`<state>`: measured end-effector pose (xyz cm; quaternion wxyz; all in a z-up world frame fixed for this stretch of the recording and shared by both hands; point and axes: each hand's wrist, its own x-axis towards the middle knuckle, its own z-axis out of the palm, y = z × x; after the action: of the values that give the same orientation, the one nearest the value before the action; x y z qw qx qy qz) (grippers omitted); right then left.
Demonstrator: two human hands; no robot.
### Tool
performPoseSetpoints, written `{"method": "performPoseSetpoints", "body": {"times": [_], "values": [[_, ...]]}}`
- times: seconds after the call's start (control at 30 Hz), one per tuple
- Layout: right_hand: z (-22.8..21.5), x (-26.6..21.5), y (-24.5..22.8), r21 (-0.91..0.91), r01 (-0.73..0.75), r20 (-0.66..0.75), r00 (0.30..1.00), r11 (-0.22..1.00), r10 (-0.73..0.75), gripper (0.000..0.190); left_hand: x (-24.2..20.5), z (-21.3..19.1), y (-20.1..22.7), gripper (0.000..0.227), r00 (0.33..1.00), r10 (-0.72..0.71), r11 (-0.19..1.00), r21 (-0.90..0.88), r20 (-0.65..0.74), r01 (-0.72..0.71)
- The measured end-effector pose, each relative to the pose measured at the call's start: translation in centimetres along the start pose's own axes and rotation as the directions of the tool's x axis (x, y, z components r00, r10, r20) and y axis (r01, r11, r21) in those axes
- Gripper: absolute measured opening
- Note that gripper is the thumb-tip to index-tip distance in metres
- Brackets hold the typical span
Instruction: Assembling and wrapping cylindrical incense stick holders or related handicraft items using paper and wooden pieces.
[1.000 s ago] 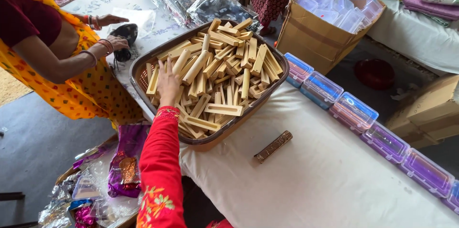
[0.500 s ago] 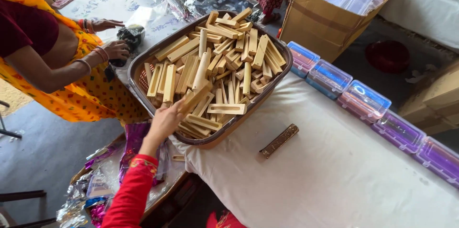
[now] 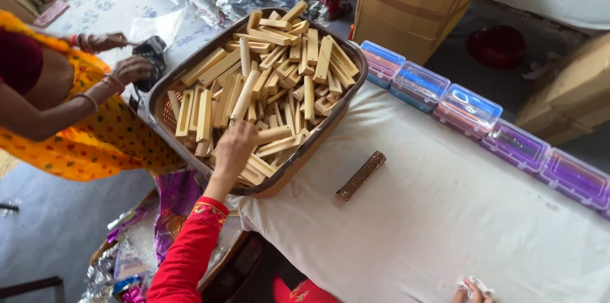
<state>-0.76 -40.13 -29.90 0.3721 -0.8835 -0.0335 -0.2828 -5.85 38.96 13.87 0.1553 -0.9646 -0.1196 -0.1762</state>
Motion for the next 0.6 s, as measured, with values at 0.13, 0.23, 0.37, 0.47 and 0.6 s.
{"method": "performPoseSetpoints", "body": {"times": [0.13, 0.23, 0.37, 0.47, 0.6], "values": [[-4.1, 2.5, -11.9, -0.207, 0.032, -0.011, 0.999, 0.978, -0.036, 0.008, 4.2, 0.7, -2.5, 0.027, 0.991, -0.118, 0.979, -0.158, 0.058, 0.126], [-6.0, 2.9, -15.9, -0.43, 0.004, -0.027, 0.999, 0.903, -0.018, 0.008, 5.6, 1.7, -2.2, 0.03, 0.92, -0.38, 0.909, -0.224, -0.099, 0.352], [-6.1, 2.9, -19.2, -0.477, -0.069, -0.003, 0.997, 0.876, 0.077, 0.014, 6.9, 3.3, -2.9, 0.055, 0.852, -0.509, 0.836, -0.165, 0.123, 0.523], [-6.7, 2.2, -22.2, -0.521, -0.07, -0.04, 0.998, 0.851, 0.058, 0.016, 6.3, 4.5, -4.2, 0.055, 0.784, -0.552, 0.781, -0.151, 0.285, 0.605], [-6.8, 2.4, -23.8, -0.423, -0.078, -0.033, 0.997, 0.903, 0.071, 0.019, 5.9, 3.5, -5.7, 0.06, 0.703, -0.564, 0.739, -0.116, 0.433, 0.664]]}}
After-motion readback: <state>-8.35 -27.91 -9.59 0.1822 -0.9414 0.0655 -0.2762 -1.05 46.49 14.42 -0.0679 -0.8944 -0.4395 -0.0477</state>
